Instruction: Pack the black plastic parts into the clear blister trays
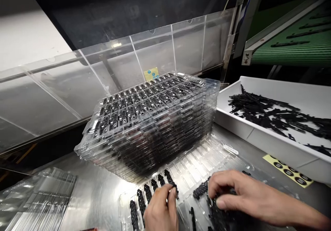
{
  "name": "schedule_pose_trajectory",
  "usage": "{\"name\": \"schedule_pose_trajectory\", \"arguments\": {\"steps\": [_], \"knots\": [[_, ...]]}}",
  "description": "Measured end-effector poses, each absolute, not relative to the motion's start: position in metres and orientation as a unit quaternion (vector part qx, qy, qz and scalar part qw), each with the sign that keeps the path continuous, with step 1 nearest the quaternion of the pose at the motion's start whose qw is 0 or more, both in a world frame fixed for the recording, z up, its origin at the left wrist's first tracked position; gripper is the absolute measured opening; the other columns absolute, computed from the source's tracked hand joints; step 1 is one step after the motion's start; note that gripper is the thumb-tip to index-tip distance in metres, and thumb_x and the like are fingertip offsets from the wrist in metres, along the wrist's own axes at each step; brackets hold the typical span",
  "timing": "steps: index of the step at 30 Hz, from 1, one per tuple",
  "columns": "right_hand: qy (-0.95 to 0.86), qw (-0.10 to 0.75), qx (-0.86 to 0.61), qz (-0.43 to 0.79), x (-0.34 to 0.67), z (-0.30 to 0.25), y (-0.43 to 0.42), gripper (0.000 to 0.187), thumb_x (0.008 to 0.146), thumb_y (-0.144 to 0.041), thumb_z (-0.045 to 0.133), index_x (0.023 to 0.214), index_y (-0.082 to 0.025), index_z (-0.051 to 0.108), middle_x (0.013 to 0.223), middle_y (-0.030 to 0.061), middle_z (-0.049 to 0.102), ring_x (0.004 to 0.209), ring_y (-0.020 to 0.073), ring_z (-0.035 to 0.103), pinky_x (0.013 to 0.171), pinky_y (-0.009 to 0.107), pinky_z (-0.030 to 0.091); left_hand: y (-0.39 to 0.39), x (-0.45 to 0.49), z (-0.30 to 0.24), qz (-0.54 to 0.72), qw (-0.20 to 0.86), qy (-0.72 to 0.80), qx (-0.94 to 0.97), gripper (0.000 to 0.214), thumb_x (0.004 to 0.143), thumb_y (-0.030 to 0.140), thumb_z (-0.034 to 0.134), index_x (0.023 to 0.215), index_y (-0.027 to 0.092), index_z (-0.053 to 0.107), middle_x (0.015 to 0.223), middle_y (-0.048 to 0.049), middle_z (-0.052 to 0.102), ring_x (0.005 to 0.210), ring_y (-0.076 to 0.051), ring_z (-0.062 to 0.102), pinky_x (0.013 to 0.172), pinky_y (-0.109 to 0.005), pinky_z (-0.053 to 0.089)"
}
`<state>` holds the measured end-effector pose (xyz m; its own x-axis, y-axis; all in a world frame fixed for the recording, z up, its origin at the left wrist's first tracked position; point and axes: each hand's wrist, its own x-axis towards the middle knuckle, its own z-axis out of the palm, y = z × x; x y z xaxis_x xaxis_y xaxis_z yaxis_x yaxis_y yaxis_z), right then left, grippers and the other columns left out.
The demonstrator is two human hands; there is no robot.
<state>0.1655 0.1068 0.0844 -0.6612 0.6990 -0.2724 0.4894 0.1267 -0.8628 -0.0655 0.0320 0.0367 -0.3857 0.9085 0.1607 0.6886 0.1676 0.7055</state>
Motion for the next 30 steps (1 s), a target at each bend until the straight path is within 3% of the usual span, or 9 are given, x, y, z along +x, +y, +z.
{"name": "schedule_pose_trajectory", "arguments": {"steps": [3,6,9,12,15,19,24,27,30], "knots": [[-0.763,0.112,-0.42,0.478,0.162,0.076,0.11,0.02,0.081,-0.024,0.06,0.099,-0.027,0.068,0.104,0.0003,0.066,0.1,0.021,0.057,0.089,0.03,0.043,0.062,-0.065,0.036,0.308,0.203,0.769,0.522,0.025,0.089,0.038,0.047,0.085,0.025,0.068,0.081,-0.0016,0.07,0.073,-0.018,0.063,0.069,-0.027,0.044],[-0.767,0.105,-0.409,0.482,0.158,0.067,0.108,0.024,0.079,-0.015,0.058,0.096,-0.028,0.069,0.103,-0.0015,0.067,0.101,0.0192,0.057,0.091,0.029,0.041,0.082,-0.06,0.032,0.246,0.226,0.798,0.502,0.023,0.087,0.019,0.047,0.101,0.02,0.065,0.095,-0.0055,0.07,0.091,-0.02,0.064,0.08,-0.028,0.045],[-0.744,0.125,-0.443,0.485,0.156,0.063,0.106,0.018,0.076,-0.019,0.064,0.092,-0.027,0.07,0.098,-0.0022,0.067,0.097,0.0191,0.058,0.088,0.028,0.042,0.091,-0.05,0.026,0.153,0.124,0.828,0.525,0.036,0.085,0.005,0.039,0.114,0.014,0.059,0.107,-0.0101,0.065,0.091,-0.019,0.064,0.077,-0.027,0.045],[-0.728,0.138,-0.443,0.504,0.157,0.063,0.106,0.013,0.073,-0.021,0.069,0.085,-0.026,0.07,0.086,-0.0033,0.067,0.083,0.0172,0.06,0.077,0.026,0.044,0.094,-0.035,0.022,0.066,0.015,0.802,0.593,0.038,0.084,0.0,0.033,0.101,0.016,0.062,0.103,-0.008,0.062,0.082,-0.018,0.064,0.065,-0.026,0.044],[-0.714,0.171,-0.436,0.521,0.164,0.062,0.108,0.01,0.078,-0.025,0.065,0.086,-0.025,0.071,0.089,-0.0017,0.069,0.086,0.0187,0.061,0.079,0.027,0.045,0.095,-0.024,0.022,0.025,-0.003,0.746,0.666,0.04,0.081,-0.003,0.034,0.095,0.019,0.064,0.098,-0.0064,0.063,0.09,-0.023,0.061,0.072,-0.03,0.047],[-0.676,0.223,-0.437,0.549,0.175,0.059,0.114,0.016,0.084,-0.031,0.058,0.091,-0.023,0.07,0.094,0.0008,0.07,0.09,0.0204,0.062,0.081,0.029,0.047,0.089,-0.026,0.026,0.052,0.079,0.729,0.678,0.04,0.083,0.006,0.04,0.116,0.015,0.061,0.103,-0.0108,0.067,0.097,-0.028,0.059,0.085,-0.042,0.047],[-0.643,0.296,-0.437,0.554,0.158,0.065,0.126,0.016,0.085,-0.031,0.058,0.091,-0.021,0.069,0.091,-0.0003,0.07,0.087,0.0173,0.063,0.079,0.026,0.047,0.071,-0.042,0.022,0.321,0.297,0.693,0.573,0.037,0.087,0.035,0.047,0.116,0.017,0.062,0.114,-0.0107,0.066,0.106,-0.024,0.059,0.093,-0.037,0.045],[-0.674,0.313,-0.396,0.539,0.134,0.067,0.138,0.015,0.084,-0.024,0.057,0.091,-0.02,0.069,0.089,-0.0002,0.071,0.085,0.0163,0.064,0.077,0.025,0.048,0.07,-0.042,0.012,0.404,0.468,0.625,0.476,0.038,0.077,0.043,0.06,0.104,0.017,0.064,0.092,-0.0066,0.07,0.087,-0.019,0.063,0.079,-0.029,0.049],[-0.74,0.292,-0.404,0.451,0.114,0.06,0.158,0.016,0.079,-0.016,0.058,0.088,-0.019,0.07,0.088,0.0,0.072,0.083,0.0155,0.064,0.075,0.024,0.047,0.08,-0.038,0.004,0.372,0.469,0.665,0.446,0.023,0.076,0.035,0.059,0.09,0.016,0.061,0.066,0.0018,0.061,0.059,-0.012,0.057,0.057,-0.023,0.045]]}}
